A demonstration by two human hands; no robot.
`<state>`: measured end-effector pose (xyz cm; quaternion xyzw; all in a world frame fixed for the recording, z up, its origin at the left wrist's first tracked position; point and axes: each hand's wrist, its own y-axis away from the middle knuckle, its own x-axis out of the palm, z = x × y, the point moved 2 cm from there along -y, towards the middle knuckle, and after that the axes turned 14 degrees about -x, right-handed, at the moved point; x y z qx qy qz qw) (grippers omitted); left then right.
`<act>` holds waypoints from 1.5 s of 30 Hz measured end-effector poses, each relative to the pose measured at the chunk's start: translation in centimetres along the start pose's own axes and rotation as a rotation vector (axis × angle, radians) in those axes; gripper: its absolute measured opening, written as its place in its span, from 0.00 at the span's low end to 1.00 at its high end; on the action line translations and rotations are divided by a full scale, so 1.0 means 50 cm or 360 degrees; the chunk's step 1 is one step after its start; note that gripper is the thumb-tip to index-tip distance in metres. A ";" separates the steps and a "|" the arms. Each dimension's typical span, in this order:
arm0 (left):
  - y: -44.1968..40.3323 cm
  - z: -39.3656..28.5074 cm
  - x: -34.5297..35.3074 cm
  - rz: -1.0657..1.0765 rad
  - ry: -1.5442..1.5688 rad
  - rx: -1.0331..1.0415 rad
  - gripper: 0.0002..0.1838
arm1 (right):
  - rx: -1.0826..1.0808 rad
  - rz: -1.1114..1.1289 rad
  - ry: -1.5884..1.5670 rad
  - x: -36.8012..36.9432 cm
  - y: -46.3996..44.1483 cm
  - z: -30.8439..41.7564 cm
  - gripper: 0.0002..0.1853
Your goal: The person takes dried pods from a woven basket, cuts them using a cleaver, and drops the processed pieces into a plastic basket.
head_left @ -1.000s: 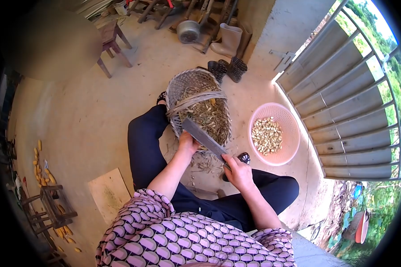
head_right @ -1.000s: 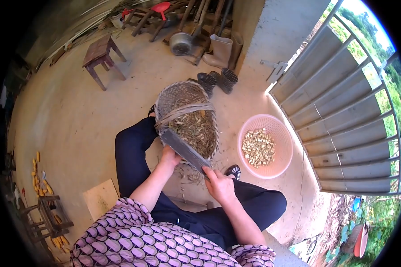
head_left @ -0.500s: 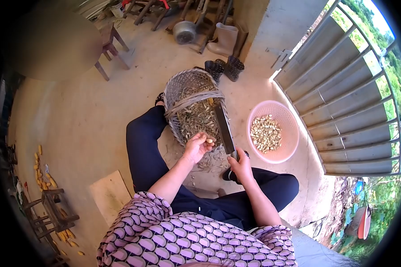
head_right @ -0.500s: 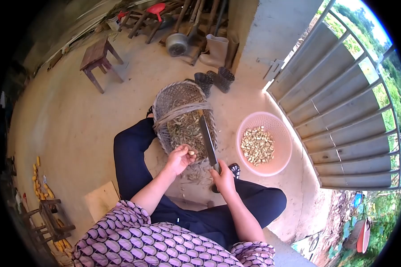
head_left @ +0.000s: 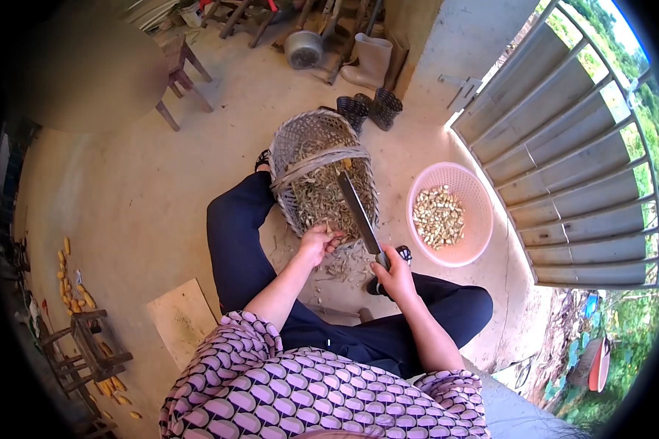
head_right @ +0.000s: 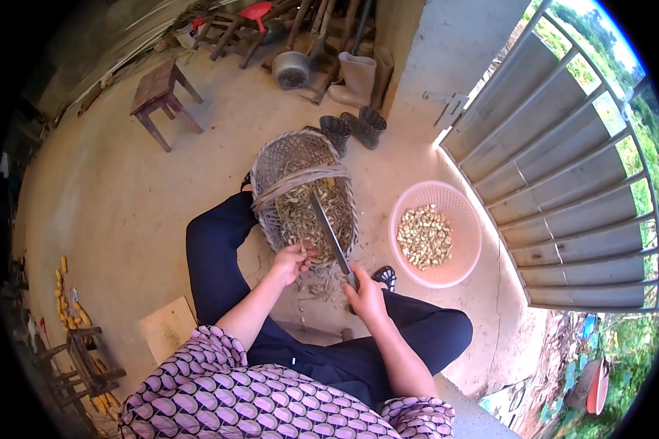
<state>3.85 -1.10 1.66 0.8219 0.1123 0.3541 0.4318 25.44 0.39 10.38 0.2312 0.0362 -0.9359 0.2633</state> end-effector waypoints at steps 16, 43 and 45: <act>0.001 -0.024 -0.014 -0.0453 -0.0101 0.0440 0.09 | -0.0720 0.0292 0.0731 -0.016 0.003 0.067 0.21; 0.068 0.011 0.128 0.0501 -0.0650 0.0122 0.16 | 0.0228 -0.0300 -0.0996 0.001 -0.041 -0.017 0.23; 0.058 0.025 0.136 0.0526 -0.0757 0.0120 0.16 | 0.0259 -0.0310 -0.1044 0.002 -0.037 -0.019 0.24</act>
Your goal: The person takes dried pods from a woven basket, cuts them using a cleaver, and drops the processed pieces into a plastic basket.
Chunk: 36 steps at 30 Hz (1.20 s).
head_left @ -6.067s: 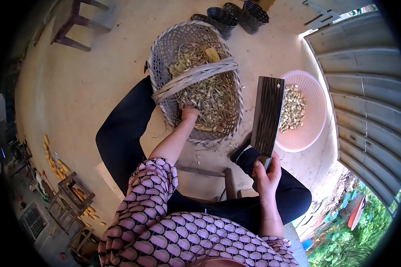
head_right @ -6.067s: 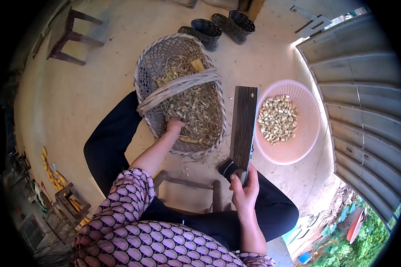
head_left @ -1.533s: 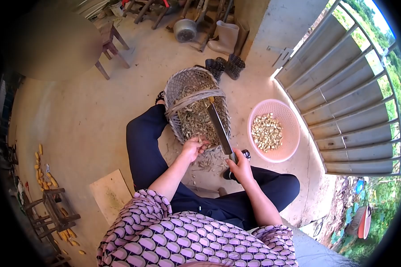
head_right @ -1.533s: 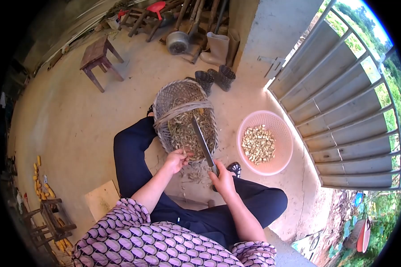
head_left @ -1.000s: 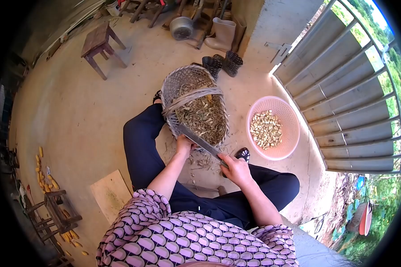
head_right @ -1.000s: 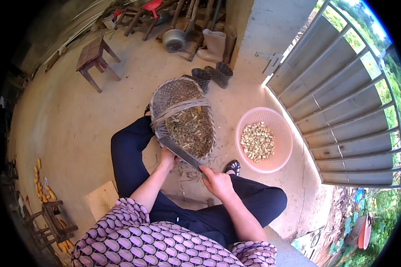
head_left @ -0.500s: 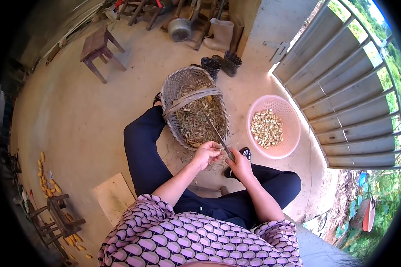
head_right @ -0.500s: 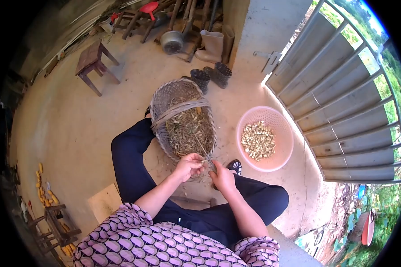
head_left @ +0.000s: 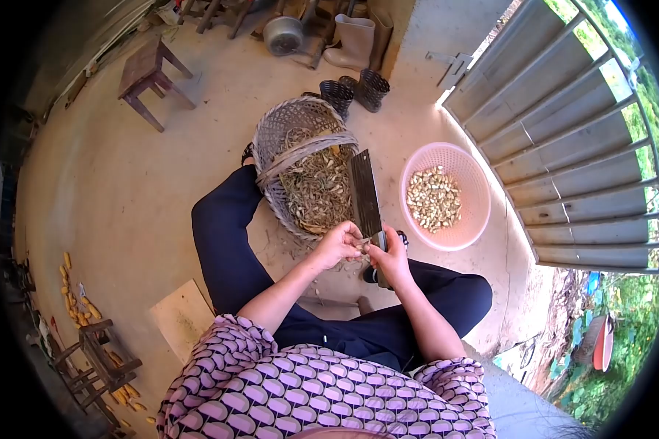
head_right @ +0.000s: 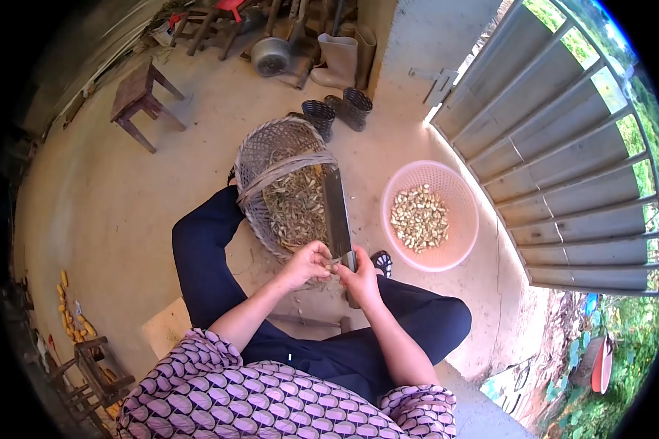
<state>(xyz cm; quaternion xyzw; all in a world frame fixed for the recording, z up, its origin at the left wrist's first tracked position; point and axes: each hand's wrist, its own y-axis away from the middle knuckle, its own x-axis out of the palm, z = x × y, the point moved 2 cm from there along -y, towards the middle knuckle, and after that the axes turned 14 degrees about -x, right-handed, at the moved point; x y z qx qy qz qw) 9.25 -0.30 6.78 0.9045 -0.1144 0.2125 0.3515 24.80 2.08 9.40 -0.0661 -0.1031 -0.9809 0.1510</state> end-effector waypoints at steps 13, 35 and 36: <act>-0.004 -0.060 -0.091 -0.0226 0.0369 -0.0235 0.12 | 0.0177 -0.0146 0.0260 -0.030 0.003 0.018 0.22; -0.524 -0.019 -0.432 -0.1557 -0.1330 -0.0001 0.15 | 0.0682 -0.0172 0.0294 -0.024 -0.089 0.030 0.24; -0.518 -0.010 -0.426 -0.1631 -0.1228 -0.0012 0.15 | 0.0688 -0.0167 0.0285 -0.023 -0.090 0.028 0.24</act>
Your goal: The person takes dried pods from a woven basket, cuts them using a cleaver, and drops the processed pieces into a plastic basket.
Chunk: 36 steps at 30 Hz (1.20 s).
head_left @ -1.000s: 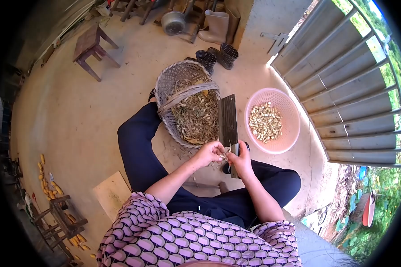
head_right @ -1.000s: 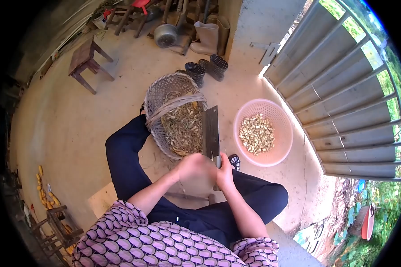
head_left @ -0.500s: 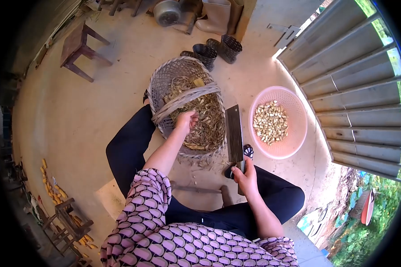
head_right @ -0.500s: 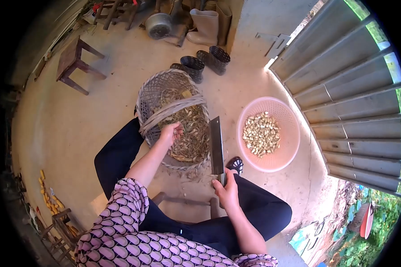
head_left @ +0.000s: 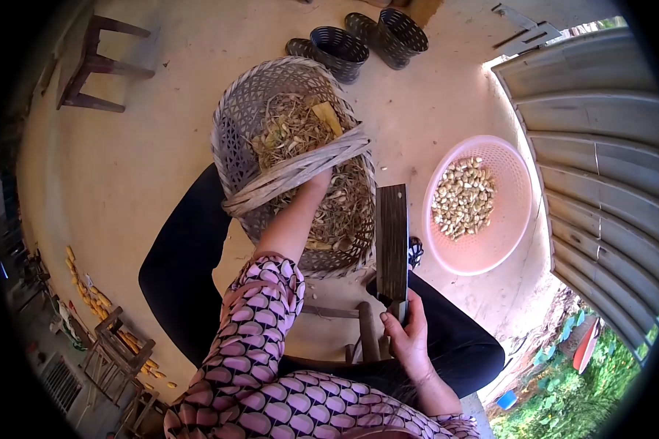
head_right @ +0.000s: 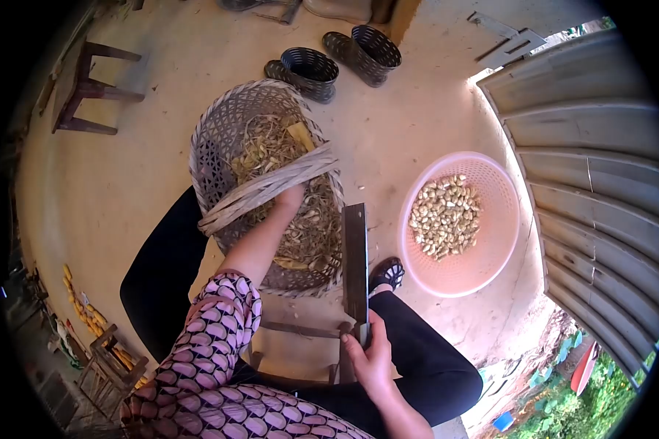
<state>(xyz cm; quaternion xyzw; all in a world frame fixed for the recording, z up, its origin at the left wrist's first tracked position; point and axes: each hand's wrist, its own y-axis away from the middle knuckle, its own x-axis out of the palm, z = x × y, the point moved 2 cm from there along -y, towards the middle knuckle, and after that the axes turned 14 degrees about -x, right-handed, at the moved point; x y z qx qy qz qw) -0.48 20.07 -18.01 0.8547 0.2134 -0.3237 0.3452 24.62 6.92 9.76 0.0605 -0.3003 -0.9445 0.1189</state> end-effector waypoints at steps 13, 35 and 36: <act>0.235 0.035 -0.144 0.1246 0.2236 -0.0904 0.04 | -0.0365 -0.0004 0.0037 -0.012 0.051 -0.004 0.24; 0.414 0.046 -0.260 0.1445 0.2423 -0.0651 0.09 | -0.0763 0.0160 0.0233 0.016 0.088 -0.043 0.21; 0.436 0.030 -0.272 0.1390 0.2337 -0.0746 0.06 | -0.0832 0.0190 0.0324 0.017 0.089 -0.040 0.20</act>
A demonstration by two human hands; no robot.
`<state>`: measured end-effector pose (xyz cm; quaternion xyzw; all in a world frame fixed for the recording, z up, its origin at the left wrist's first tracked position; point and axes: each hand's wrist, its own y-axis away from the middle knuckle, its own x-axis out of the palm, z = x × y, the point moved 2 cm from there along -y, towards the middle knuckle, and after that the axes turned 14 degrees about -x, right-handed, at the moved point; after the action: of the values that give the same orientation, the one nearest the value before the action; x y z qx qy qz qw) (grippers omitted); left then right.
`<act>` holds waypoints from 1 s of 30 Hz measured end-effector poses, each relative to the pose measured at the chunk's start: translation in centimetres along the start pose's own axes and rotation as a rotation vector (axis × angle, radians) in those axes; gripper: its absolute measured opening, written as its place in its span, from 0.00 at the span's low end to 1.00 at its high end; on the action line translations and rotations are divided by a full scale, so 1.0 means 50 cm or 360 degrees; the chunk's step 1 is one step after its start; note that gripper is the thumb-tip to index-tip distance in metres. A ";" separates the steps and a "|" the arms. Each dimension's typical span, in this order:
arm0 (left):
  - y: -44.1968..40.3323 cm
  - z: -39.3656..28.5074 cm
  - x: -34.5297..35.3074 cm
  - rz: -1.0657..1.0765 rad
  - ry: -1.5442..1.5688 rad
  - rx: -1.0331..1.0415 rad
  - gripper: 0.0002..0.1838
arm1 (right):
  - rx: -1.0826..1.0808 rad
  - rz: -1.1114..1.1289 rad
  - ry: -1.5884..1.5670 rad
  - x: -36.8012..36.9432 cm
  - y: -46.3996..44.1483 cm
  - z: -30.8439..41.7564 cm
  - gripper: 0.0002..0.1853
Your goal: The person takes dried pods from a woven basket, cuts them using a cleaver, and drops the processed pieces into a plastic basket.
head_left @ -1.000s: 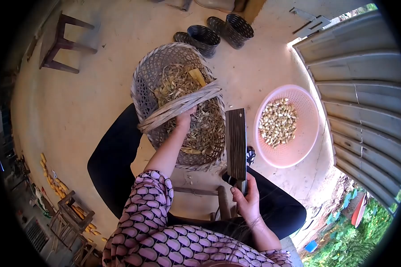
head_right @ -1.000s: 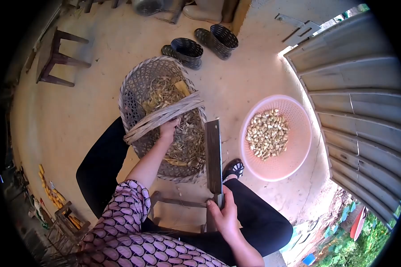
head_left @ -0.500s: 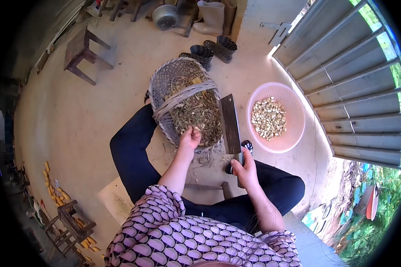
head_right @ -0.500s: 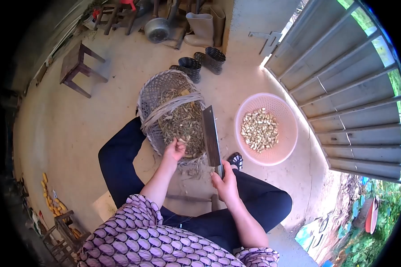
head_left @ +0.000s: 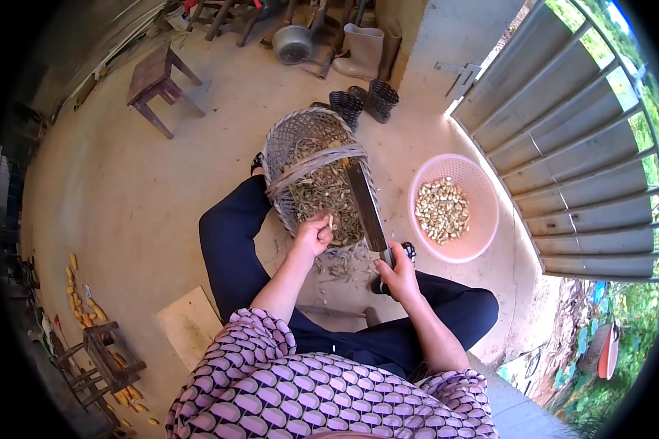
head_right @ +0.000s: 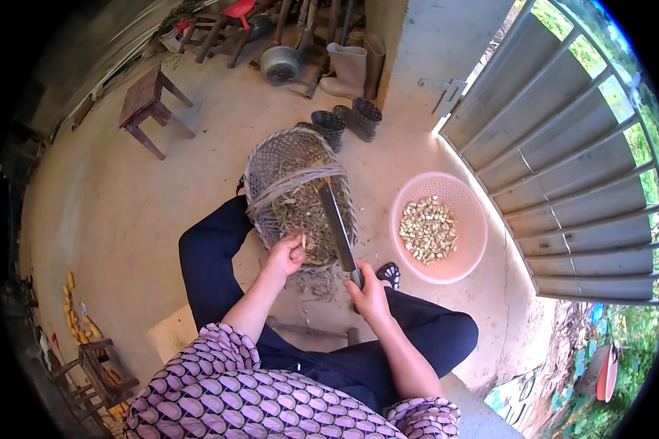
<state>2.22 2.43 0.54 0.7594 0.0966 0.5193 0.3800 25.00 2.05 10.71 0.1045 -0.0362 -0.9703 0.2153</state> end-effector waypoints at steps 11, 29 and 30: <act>-0.004 0.006 0.020 -0.0017 -0.0145 0.0075 0.07 | -0.0141 0.0176 0.0477 -0.008 0.014 -0.004 0.23; 0.022 -0.013 0.026 -0.0427 -0.0031 0.0211 0.06 | -0.0840 0.0368 0.1258 0.005 0.025 0.066 0.21; 0.022 -0.013 0.027 -0.0429 -0.0033 0.0221 0.06 | -0.0840 0.0370 0.1258 0.005 0.025 0.066 0.21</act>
<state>1.98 2.70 2.34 0.7692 0.2293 0.4479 0.3939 24.57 0.92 14.01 0.4019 0.2839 -0.8020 0.3385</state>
